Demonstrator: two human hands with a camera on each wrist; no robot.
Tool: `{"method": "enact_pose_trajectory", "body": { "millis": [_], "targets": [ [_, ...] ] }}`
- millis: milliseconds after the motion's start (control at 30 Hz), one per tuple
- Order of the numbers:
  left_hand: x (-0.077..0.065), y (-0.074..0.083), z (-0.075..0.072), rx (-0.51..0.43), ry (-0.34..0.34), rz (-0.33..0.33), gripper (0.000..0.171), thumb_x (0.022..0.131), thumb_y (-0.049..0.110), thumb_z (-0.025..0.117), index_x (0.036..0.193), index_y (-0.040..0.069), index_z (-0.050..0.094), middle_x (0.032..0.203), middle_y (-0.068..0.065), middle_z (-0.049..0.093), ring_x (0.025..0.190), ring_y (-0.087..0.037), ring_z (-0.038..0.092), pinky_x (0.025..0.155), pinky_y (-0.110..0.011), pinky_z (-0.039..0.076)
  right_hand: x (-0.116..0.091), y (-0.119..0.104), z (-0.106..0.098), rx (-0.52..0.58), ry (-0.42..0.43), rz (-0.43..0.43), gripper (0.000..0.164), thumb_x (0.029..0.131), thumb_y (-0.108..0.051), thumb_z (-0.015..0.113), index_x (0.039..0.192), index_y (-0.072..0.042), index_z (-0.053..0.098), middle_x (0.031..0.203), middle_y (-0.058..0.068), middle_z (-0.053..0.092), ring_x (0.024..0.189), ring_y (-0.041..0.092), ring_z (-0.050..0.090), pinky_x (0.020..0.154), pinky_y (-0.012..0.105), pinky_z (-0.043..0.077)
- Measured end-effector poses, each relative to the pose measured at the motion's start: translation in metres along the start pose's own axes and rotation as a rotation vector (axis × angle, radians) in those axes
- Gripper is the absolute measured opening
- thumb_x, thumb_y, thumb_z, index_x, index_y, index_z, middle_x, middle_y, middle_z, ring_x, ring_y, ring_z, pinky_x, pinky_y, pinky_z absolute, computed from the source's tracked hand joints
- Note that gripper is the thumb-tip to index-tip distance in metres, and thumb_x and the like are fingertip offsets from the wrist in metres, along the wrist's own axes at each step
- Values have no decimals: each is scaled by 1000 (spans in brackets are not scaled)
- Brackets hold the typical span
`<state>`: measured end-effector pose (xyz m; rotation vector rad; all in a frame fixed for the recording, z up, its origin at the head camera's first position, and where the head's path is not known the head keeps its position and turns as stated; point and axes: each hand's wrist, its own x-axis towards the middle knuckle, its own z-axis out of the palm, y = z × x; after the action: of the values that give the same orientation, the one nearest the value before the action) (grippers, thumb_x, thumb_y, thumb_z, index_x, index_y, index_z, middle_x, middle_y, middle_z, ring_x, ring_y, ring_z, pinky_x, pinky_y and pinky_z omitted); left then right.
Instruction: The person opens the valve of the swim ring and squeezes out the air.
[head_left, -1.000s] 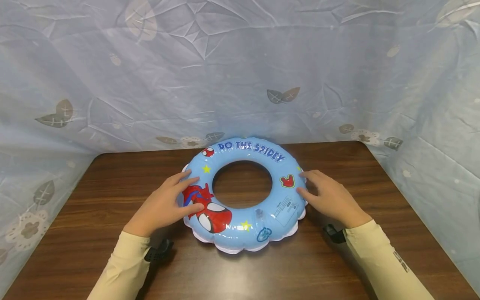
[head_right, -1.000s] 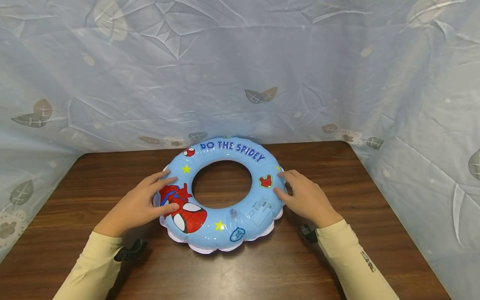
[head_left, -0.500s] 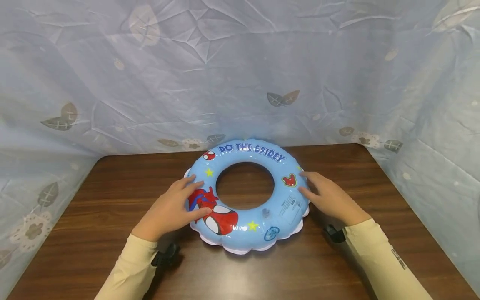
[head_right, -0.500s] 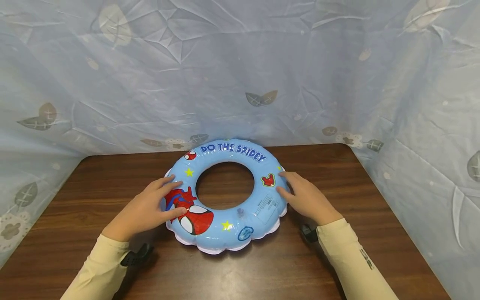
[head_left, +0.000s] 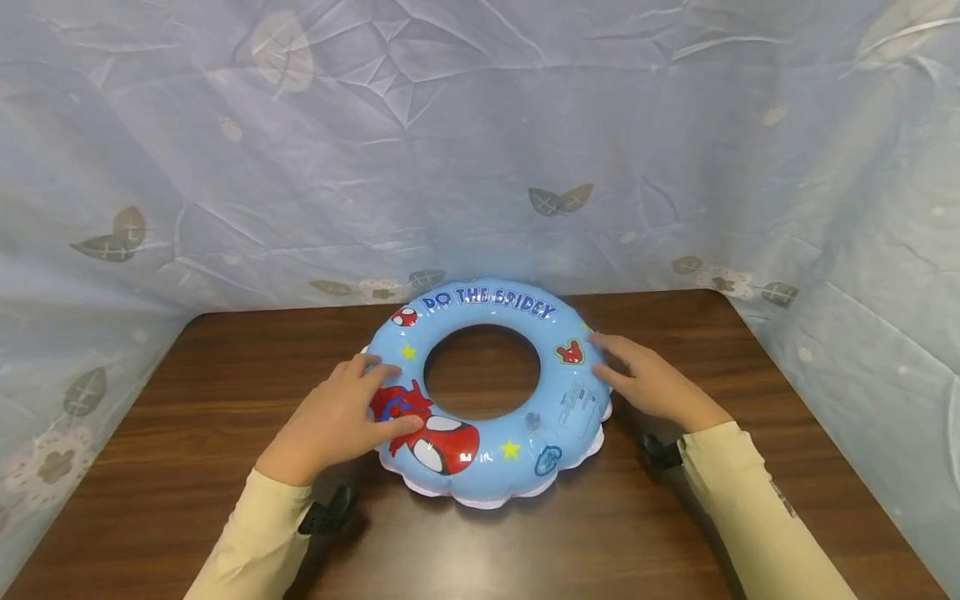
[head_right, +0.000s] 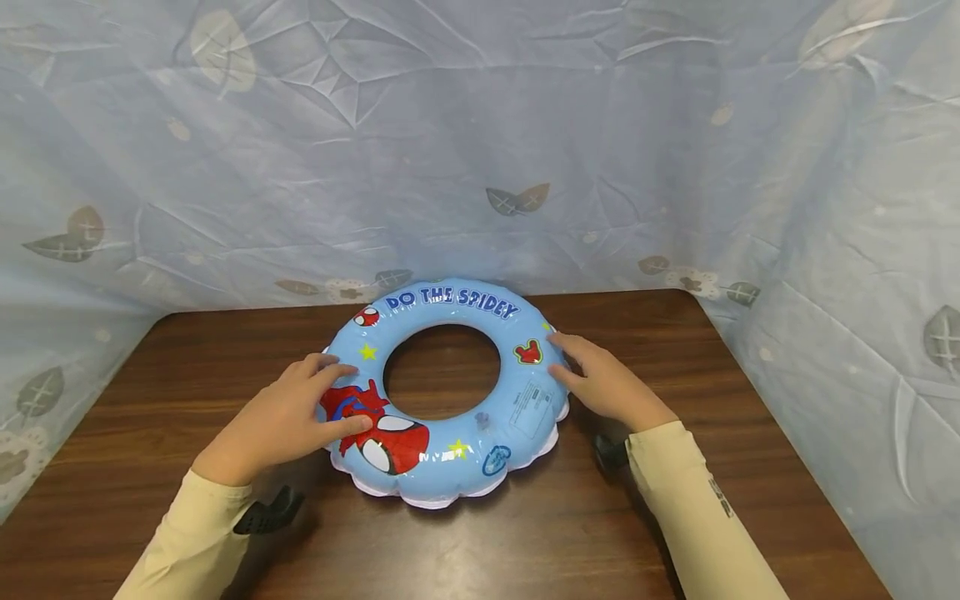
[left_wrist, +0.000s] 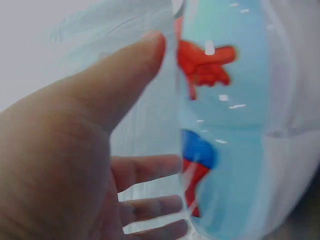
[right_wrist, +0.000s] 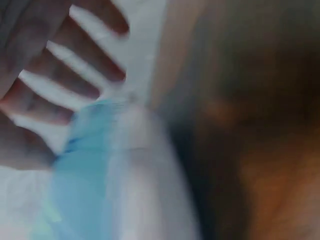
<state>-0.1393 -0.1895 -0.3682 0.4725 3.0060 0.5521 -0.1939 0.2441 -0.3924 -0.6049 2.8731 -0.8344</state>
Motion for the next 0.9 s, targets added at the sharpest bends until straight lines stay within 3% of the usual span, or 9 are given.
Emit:
{"method": "enact_pose_trajectory", "body": {
  "millis": [167, 300, 367, 467, 600, 900],
  "targets": [
    [7, 3, -3, 8, 24, 37, 102, 80, 81, 65, 158, 17, 44, 160, -21, 37, 145, -45, 32, 102, -67, 47, -5, -29, -7, -67, 85, -75, 45, 99, -21, 70, 139, -3, 62, 133, 17, 64, 120, 37, 60, 102, 57, 50],
    [10, 5, 2, 28, -11, 65, 104, 78, 83, 65, 157, 18, 46, 164, -21, 31, 151, -47, 22, 113, -72, 31, -10, -55, -1, 26, 37, -162, 35, 97, -23, 73, 128, -7, 69, 110, 3, 70, 98, 21, 63, 85, 43, 55],
    [10, 6, 6, 32, -36, 72, 103, 77, 82, 67, 155, 18, 49, 165, -22, 29, 153, -49, 18, 115, -72, 27, -13, -64, 5, 51, 1, -197, 31, 97, -24, 74, 124, -10, 71, 104, -5, 68, 94, 15, 62, 83, 37, 55],
    [10, 7, 10, 12, -60, 84, 101, 77, 81, 69, 153, 16, 53, 166, -23, 27, 154, -50, 14, 115, -73, 26, -15, -73, 15, 73, -48, -244, 21, 97, -16, 70, 117, -14, 73, 93, -11, 62, 85, 9, 58, 77, 29, 53],
    [10, 8, 14, -19, -78, 96, 97, 79, 78, 69, 151, 15, 54, 168, -24, 22, 154, -50, 11, 114, -74, 27, -16, -82, 25, 90, -74, -290, 23, 93, -7, 63, 110, -18, 73, 87, -13, 59, 79, 6, 56, 72, 24, 51],
    [10, 8, 17, -11, -117, 73, 96, 82, 76, 67, 153, 13, 52, 170, -24, 16, 155, -49, 7, 116, -74, 22, -14, -89, 33, 55, -29, -302, 10, 93, -19, 76, 98, -22, 69, 80, -15, 56, 77, 5, 55, 69, 23, 51]
  ]
}}
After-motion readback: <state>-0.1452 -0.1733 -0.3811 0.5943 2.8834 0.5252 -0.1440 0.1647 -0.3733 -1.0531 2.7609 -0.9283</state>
